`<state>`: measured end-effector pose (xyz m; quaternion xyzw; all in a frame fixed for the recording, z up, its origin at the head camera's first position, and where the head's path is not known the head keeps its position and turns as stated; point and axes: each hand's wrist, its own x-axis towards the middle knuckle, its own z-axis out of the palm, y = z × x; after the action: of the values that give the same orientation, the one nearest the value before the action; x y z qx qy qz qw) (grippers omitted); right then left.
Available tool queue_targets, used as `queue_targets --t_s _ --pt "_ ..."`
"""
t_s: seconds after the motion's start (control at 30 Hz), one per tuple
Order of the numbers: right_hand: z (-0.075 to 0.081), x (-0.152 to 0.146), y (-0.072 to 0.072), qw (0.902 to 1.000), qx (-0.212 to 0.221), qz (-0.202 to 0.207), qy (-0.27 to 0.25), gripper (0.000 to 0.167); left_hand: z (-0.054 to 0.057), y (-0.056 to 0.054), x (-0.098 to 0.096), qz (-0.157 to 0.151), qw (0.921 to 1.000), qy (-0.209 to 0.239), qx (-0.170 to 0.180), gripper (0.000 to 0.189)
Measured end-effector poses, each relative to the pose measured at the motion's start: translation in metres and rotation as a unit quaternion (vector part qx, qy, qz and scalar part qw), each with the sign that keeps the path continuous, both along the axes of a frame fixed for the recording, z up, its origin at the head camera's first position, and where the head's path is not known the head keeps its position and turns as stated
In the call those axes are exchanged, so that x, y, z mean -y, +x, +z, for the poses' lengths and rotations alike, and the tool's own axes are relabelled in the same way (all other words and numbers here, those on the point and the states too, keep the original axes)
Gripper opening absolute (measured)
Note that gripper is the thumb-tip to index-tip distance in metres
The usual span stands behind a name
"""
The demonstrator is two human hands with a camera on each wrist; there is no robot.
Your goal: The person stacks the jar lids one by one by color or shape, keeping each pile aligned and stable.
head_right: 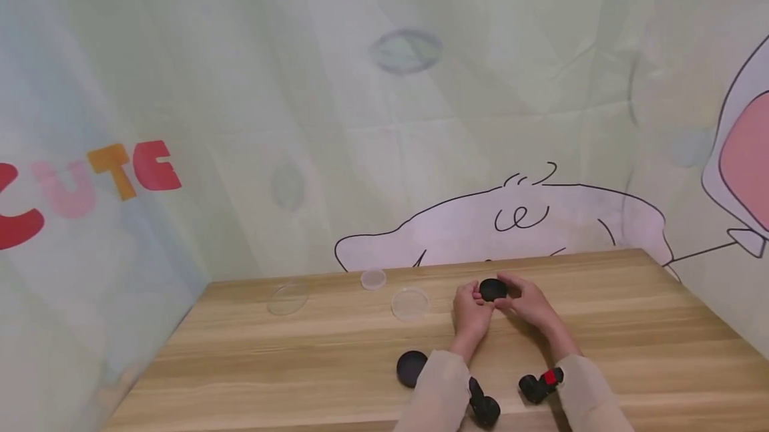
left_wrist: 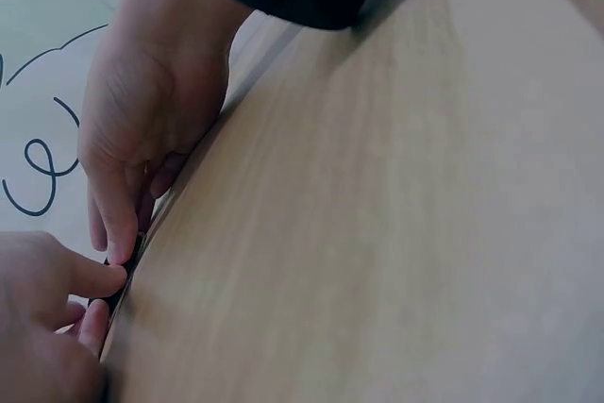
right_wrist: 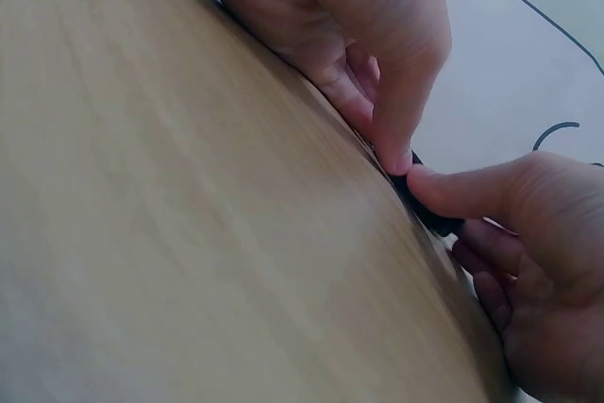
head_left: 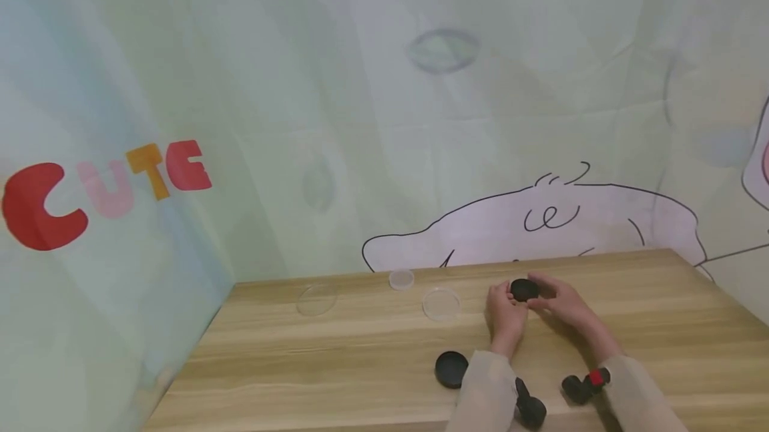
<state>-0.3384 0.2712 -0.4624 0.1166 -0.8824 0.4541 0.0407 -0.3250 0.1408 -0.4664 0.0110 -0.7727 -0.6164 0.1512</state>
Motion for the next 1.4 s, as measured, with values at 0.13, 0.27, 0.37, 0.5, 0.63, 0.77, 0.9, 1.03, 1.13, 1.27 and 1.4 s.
queue_targets --t_s 0.13,0.27,0.37,0.5,0.63,0.77,0.9,1.03,1.13,1.27,1.4 --pt "0.0 -0.005 -0.003 0.9994 0.022 0.011 -0.022 0.065 0.001 -0.001 0.003 0.006 0.9997 -0.017 -0.013 0.029" --pt "0.002 -0.009 -0.004 0.9973 0.055 0.016 -0.047 0.067 0.001 0.0 0.007 -0.005 0.9998 -0.006 -0.019 0.026" --pt "0.003 -0.013 -0.003 0.9955 0.069 0.024 -0.061 0.068 -0.001 0.004 0.007 -0.013 0.9994 0.03 -0.012 0.026" --pt "0.002 -0.021 -0.001 0.9918 0.076 0.049 -0.09 0.063 -0.006 0.013 0.005 -0.011 0.9976 0.068 0.002 0.027" --pt "-0.002 -0.028 0.003 0.9884 0.078 0.066 -0.112 0.059 -0.009 0.021 0.005 -0.02 0.9956 0.091 0.003 0.029" --pt "-0.004 -0.032 0.006 0.9848 0.084 0.072 -0.134 0.058 -0.007 0.025 0.005 -0.039 0.9917 0.123 0.001 0.031" --pt "0.0 -0.033 0.002 0.9636 0.087 0.143 -0.208 0.053 0.002 0.023 0.004 -0.034 0.9868 0.157 -0.023 0.031" --pt "0.009 -0.029 -0.003 0.911 0.085 0.254 -0.313 0.044 0.022 0.021 0.001 -0.011 0.9797 0.183 -0.081 0.032" --pt "0.021 -0.023 -0.004 0.8869 0.071 0.297 -0.347 0.046 0.043 0.023 -0.001 0.008 0.9747 0.191 -0.116 0.033" --pt "0.039 -0.014 0.001 0.8835 0.038 0.303 -0.355 0.045 0.071 0.033 0.003 0.018 0.9728 0.2 -0.117 0.034" --pt "0.058 -0.003 0.009 0.895 0.019 0.282 -0.345 0.042 0.095 0.042 0.018 0.007 0.9748 0.203 -0.092 0.034"
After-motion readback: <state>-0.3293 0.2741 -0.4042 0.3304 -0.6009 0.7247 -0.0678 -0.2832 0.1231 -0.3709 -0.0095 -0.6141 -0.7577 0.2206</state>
